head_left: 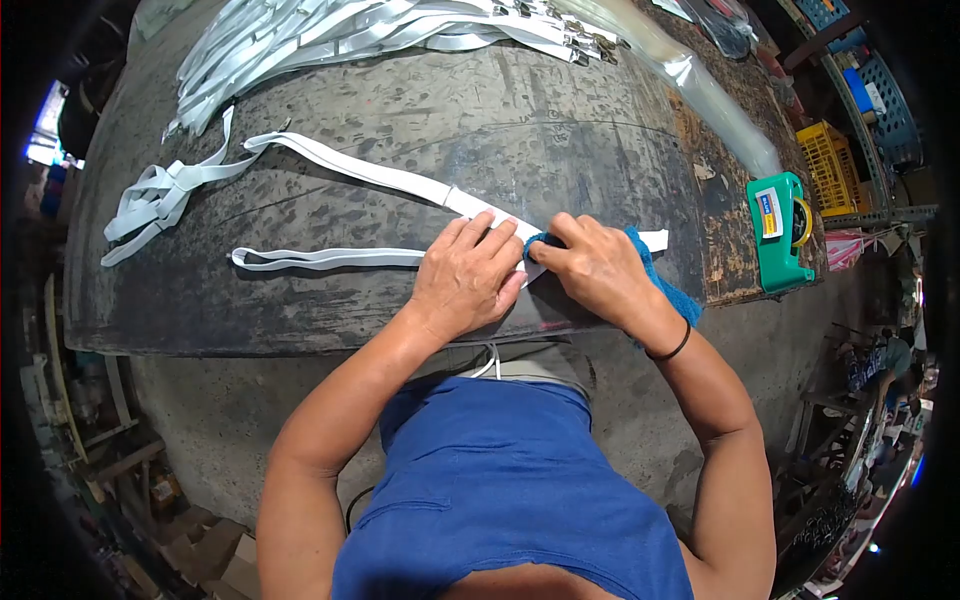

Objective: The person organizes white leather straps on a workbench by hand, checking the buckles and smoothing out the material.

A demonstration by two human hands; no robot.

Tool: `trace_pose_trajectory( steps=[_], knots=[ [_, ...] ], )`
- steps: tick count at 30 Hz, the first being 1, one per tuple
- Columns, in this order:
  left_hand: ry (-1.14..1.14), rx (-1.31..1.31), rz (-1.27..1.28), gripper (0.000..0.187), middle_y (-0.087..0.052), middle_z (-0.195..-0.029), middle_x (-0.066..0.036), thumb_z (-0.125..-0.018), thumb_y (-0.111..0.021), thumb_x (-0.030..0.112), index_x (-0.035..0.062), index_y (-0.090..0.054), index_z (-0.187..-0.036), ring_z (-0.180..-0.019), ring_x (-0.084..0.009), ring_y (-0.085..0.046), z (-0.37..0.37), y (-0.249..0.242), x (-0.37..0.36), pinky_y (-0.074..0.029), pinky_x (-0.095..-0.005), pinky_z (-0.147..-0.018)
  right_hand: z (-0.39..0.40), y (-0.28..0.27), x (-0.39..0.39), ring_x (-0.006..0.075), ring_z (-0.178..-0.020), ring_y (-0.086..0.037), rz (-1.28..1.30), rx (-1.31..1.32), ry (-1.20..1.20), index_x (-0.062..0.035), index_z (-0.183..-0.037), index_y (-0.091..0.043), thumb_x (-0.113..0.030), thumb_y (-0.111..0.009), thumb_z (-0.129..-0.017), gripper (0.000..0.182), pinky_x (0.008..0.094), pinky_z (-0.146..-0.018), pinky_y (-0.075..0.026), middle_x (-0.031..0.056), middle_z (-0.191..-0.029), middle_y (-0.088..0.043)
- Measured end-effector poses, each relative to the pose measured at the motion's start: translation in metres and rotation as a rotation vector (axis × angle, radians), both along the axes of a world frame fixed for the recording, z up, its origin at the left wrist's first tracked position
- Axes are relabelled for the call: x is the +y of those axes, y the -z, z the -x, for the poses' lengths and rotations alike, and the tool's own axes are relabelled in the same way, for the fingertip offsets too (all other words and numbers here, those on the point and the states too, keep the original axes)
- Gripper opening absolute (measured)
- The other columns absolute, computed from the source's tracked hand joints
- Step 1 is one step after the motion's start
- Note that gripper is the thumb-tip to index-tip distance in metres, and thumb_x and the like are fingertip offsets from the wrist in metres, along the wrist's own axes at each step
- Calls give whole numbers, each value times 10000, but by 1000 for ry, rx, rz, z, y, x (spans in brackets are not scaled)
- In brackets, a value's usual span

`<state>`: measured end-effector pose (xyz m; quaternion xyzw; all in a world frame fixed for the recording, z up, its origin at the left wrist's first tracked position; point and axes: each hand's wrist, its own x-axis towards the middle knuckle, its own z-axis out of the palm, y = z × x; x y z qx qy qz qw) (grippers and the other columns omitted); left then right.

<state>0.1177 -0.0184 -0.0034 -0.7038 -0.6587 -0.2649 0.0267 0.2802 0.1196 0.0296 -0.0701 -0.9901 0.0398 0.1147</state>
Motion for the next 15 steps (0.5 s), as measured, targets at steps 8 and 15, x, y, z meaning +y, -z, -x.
trace_pose_trajectory(
  steps=[8,15],
  knots=[
    [5,-15,29,357,-637,-1221,-110,-805,-716,274,65,-643,-1085,-1184,-314,-562,1,-2,-1,-450,-426,-989,-13,-7,11,227,-745,-612,6,-13,42,-190,-964,-700,-98,-640,-813,186,372,-608,-526,49,-857,-514],
    [-15,18,13,363,-631,-1225,-107,-810,-710,276,68,-631,-1096,-1187,-307,-560,-2,-1,-3,-444,-438,-995,-35,-13,-7,234,-758,-625,-4,-71,160,-170,-982,-703,-78,-623,-832,194,373,-605,-528,61,-869,-532]
  ],
)
